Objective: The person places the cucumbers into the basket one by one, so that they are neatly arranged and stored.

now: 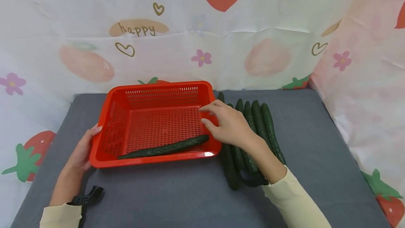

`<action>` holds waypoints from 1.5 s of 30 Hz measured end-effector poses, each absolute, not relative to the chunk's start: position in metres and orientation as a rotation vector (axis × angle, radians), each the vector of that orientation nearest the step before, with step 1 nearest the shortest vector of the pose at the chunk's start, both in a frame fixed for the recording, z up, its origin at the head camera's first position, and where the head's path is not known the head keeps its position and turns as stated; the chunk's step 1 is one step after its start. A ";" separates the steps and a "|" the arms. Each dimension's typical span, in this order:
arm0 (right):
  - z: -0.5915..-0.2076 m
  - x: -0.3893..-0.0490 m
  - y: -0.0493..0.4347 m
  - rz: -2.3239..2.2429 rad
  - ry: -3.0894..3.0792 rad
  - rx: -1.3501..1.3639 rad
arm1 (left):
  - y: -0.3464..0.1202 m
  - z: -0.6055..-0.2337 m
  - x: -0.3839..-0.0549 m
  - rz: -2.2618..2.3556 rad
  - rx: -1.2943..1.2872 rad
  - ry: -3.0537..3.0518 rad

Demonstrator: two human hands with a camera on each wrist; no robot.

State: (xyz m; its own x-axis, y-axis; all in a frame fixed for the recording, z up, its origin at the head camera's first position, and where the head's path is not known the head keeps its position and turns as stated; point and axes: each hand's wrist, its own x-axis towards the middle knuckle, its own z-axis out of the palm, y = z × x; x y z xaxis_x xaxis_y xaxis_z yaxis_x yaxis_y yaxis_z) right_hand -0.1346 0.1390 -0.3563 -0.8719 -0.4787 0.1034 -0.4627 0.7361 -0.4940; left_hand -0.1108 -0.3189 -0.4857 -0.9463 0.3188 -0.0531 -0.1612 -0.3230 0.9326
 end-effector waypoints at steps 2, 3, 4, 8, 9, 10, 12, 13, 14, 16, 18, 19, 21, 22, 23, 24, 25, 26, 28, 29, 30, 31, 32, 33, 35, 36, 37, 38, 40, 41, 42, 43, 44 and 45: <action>-0.358 -0.133 0.145 -0.836 2.908 -0.769 | -0.318 -0.488 -0.110 2.338 0.218 1.586; -0.359 -0.132 0.148 -0.850 2.912 -0.756 | -0.318 -0.488 -0.109 2.338 0.227 1.582; -0.360 -0.132 0.151 -0.864 2.916 -0.743 | -0.318 -0.489 -0.109 2.340 0.233 1.575; -0.363 -0.132 0.161 -0.933 2.929 -0.691 | -0.318 -0.488 -0.109 2.348 0.227 1.576; -0.364 -0.132 0.164 -0.950 2.932 -0.674 | -0.318 -0.488 -0.109 2.345 0.219 1.585; -0.365 -0.132 0.167 -0.962 2.934 -0.661 | -0.318 -0.487 -0.110 2.345 0.210 1.588; -0.368 -0.132 0.172 -0.984 2.938 -0.638 | -0.318 -0.487 -0.110 2.340 0.198 1.601; -0.369 -0.132 0.175 -0.992 2.940 -0.627 | -0.319 -0.486 -0.111 2.335 0.195 1.609; -0.371 -0.132 0.178 -0.998 2.943 -0.616 | -0.319 -0.486 -0.111 2.331 0.191 1.616; -0.373 -0.131 0.184 -1.006 2.953 -0.594 | -0.318 -0.485 -0.111 2.327 0.192 1.625; -0.376 -0.130 0.191 -1.009 2.965 -0.577 | -0.318 -0.485 -0.111 2.322 0.200 1.626; -0.378 -0.130 0.195 -1.007 2.968 -0.564 | -0.317 -0.485 -0.112 2.321 0.202 1.622; -0.382 -0.128 0.202 -1.010 2.976 -0.537 | -0.316 -0.485 -0.112 2.321 0.201 1.613; -0.384 -0.127 0.206 -1.012 2.981 -0.523 | -0.316 -0.485 -0.112 2.321 0.202 1.610; -0.386 -0.126 0.210 -1.010 2.986 -0.510 | -0.315 -0.485 -0.113 2.316 0.200 1.615; -0.388 -0.125 0.213 -1.010 2.990 -0.497 | -0.315 -0.485 -0.113 2.315 0.198 1.617; -0.389 -0.125 0.216 -1.010 2.993 -0.485 | -0.315 -0.485 -0.113 2.313 0.191 1.623; -0.391 -0.124 0.218 -1.007 3.002 -0.477 | -0.315 -0.485 -0.113 2.312 0.189 1.632; -0.393 -0.124 0.223 -0.997 3.013 -0.465 | -0.316 -0.484 -0.112 2.314 0.185 1.642; -0.395 -0.124 0.225 -0.990 3.019 -0.459 | -0.316 -0.484 -0.112 2.314 0.182 1.646; -0.396 -0.124 0.227 -0.983 3.026 -0.451 | -0.317 -0.484 -0.112 2.318 0.182 1.642; -0.397 -0.124 0.229 -0.980 3.032 -0.442 | -0.317 -0.484 -0.112 2.319 0.184 1.641; -0.398 -0.124 0.231 -0.977 3.037 -0.431 | -0.318 -0.484 -0.111 2.317 0.189 1.646; -0.400 -0.123 0.234 -0.976 3.041 -0.420 | -0.318 -0.484 -0.111 2.316 0.195 1.648; -0.403 -0.122 0.239 -0.977 3.046 -0.398 | -0.319 -0.485 -0.111 2.309 0.211 1.660; -0.404 -0.121 0.241 -0.976 3.047 -0.386 | -0.319 -0.486 -0.111 2.306 0.214 1.662; -0.406 -0.121 0.244 -0.979 3.047 -0.376 | -0.319 -0.486 -0.111 2.302 0.222 1.663; -0.408 -0.120 0.247 -0.979 3.046 -0.364 | -0.320 -0.487 -0.111 2.299 0.228 1.665; -0.411 -0.119 0.252 -0.990 3.048 -0.345 | -0.320 -0.488 -0.110 2.294 0.222 1.667; -0.413 -0.119 0.254 -0.991 3.053 -0.337 | -0.320 -0.488 -0.110 2.294 0.219 1.663; -0.414 -0.118 0.256 -0.995 3.057 -0.330 | -0.320 -0.489 -0.110 2.296 0.215 1.658; -0.416 -0.118 0.258 -0.997 3.062 -0.325 | -0.320 -0.489 -0.110 2.297 0.215 1.663; -0.417 -0.119 0.260 -0.998 3.066 -0.322 | -0.320 -0.488 -0.111 2.297 0.210 1.670; -0.418 -0.119 0.261 -0.998 3.071 -0.322 | -0.320 -0.488 -0.111 2.301 0.204 1.668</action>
State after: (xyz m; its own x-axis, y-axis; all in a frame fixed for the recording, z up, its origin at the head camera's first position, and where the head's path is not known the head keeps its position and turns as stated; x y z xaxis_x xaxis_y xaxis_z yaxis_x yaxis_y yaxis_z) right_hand -0.1193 0.2614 -0.4178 -0.9749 -0.1557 0.1590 -0.2194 0.7916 -0.5702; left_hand -0.1109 -0.3201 -0.4881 -0.9475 0.3150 -0.0554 -0.1507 -0.2869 0.9460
